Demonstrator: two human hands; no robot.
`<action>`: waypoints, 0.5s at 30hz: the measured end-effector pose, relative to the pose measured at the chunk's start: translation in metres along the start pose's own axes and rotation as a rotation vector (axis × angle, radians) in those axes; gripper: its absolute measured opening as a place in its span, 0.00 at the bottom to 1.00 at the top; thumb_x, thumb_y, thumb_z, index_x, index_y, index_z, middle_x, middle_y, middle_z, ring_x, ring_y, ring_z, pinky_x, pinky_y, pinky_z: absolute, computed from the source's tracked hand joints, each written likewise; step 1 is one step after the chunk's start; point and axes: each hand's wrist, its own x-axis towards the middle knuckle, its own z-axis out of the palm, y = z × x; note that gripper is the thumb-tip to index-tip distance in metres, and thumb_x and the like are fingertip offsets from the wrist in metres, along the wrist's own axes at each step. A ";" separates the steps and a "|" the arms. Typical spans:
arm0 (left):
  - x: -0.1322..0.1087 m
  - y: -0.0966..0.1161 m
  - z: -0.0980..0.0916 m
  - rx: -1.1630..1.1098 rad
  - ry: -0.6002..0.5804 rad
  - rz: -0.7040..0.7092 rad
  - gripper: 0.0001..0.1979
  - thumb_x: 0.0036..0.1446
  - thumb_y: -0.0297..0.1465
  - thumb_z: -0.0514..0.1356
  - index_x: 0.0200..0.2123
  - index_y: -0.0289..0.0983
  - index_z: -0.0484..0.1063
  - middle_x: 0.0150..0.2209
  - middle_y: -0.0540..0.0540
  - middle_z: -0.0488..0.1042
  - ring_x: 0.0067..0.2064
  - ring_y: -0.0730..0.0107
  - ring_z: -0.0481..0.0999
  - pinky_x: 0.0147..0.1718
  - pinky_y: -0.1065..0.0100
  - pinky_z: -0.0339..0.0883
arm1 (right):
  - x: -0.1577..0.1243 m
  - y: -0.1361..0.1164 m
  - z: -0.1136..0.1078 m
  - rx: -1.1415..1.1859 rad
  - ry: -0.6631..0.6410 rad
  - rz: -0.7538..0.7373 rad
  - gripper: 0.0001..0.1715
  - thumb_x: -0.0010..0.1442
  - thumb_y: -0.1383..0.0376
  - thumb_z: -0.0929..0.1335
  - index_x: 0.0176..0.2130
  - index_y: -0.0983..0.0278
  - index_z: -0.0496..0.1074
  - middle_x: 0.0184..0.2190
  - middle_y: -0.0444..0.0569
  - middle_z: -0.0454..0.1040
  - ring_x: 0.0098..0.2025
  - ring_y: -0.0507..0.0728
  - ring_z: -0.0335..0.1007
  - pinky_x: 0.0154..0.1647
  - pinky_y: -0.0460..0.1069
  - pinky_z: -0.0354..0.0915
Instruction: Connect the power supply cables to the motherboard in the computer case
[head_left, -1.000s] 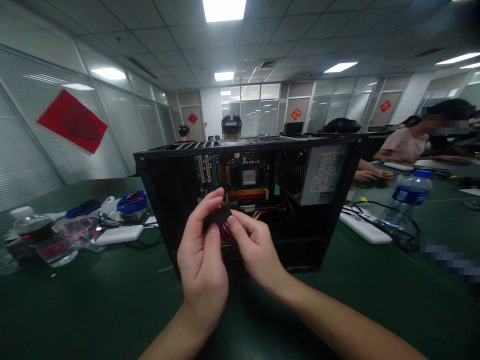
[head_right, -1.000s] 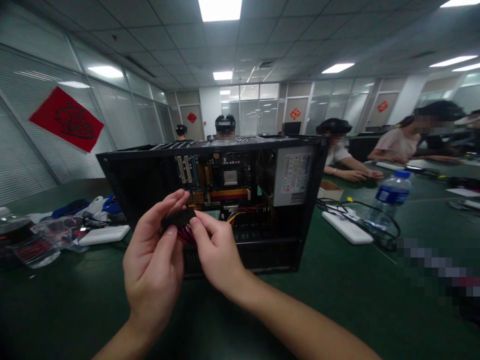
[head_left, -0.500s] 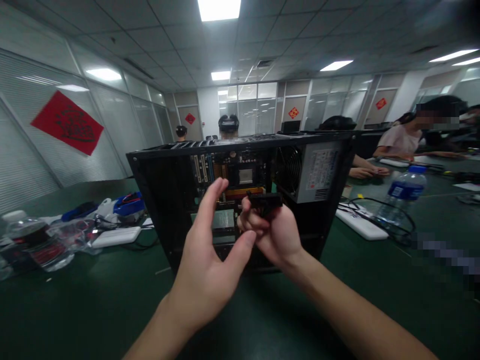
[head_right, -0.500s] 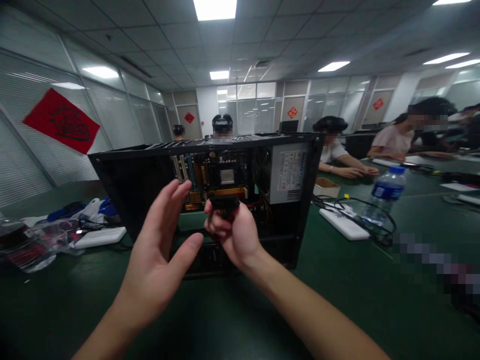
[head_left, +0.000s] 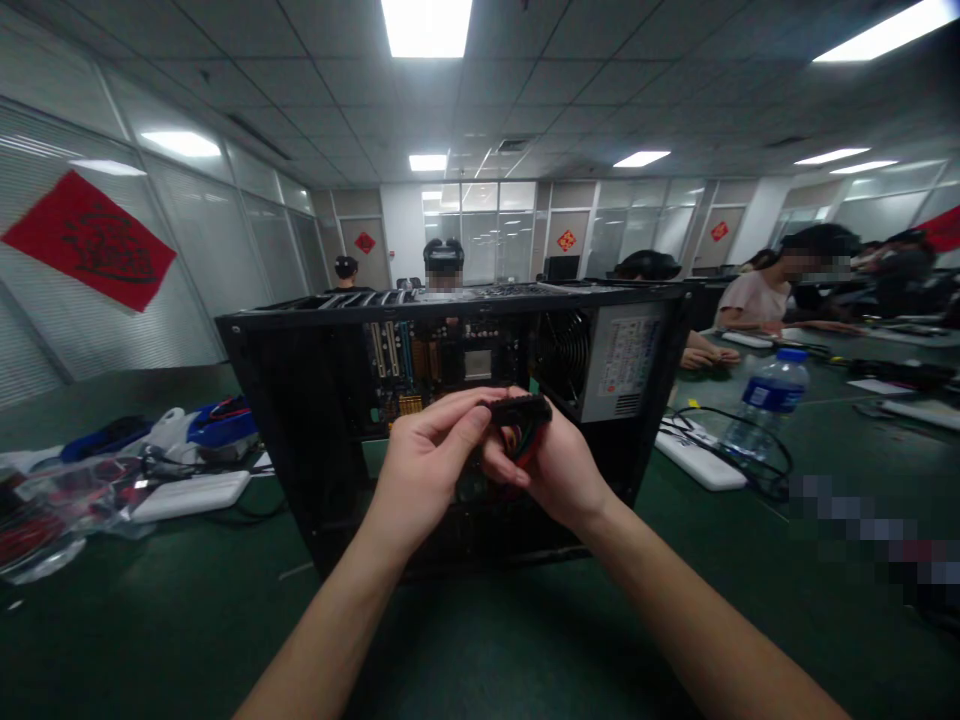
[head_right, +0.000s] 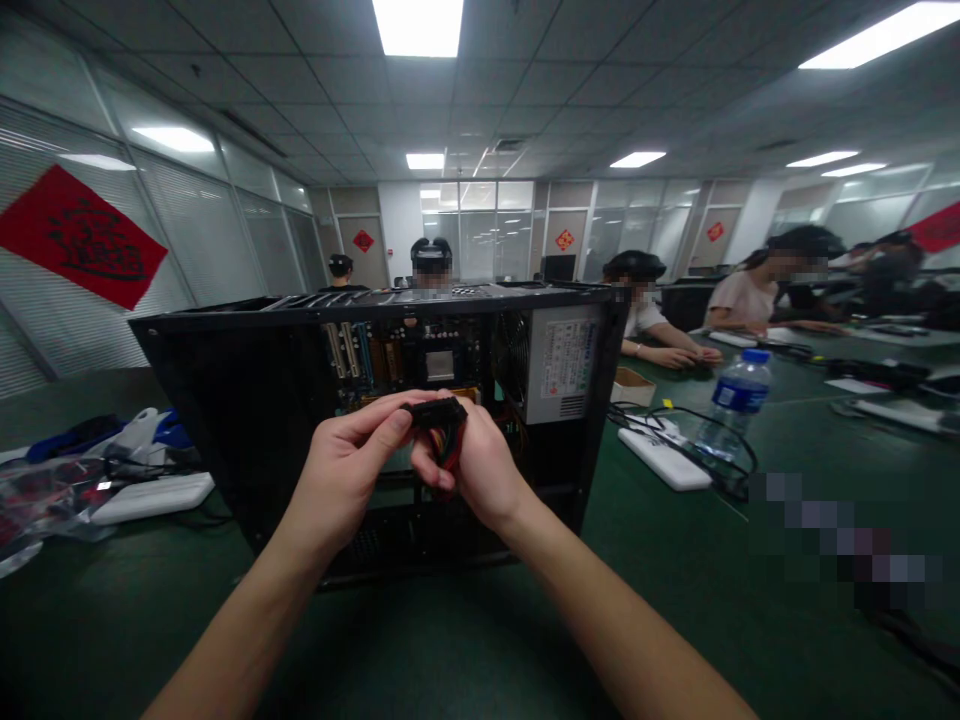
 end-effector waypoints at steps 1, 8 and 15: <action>0.000 -0.003 -0.001 -0.040 0.022 -0.029 0.14 0.62 0.38 0.63 0.45 0.39 0.82 0.39 0.45 0.81 0.45 0.63 0.80 0.52 0.64 0.72 | 0.000 0.000 0.000 -0.069 0.038 -0.042 0.35 0.66 0.42 0.59 0.25 0.66 0.70 0.12 0.42 0.59 0.14 0.49 0.52 0.19 0.46 0.52; -0.003 -0.010 -0.002 -0.329 0.078 -0.150 0.16 0.59 0.39 0.66 0.46 0.37 0.82 0.44 0.42 0.81 0.43 0.63 0.80 0.50 0.61 0.74 | -0.008 -0.013 0.003 -0.438 0.222 -0.283 0.23 0.62 0.46 0.69 0.41 0.62 0.71 0.27 0.42 0.73 0.21 0.50 0.67 0.21 0.45 0.62; -0.004 -0.010 -0.003 -0.303 0.084 -0.183 0.15 0.61 0.40 0.64 0.47 0.40 0.81 0.49 0.42 0.80 0.48 0.63 0.79 0.45 0.67 0.74 | -0.005 -0.027 -0.004 -0.550 0.251 -0.364 0.13 0.60 0.55 0.73 0.35 0.63 0.77 0.29 0.45 0.76 0.31 0.52 0.71 0.31 0.46 0.67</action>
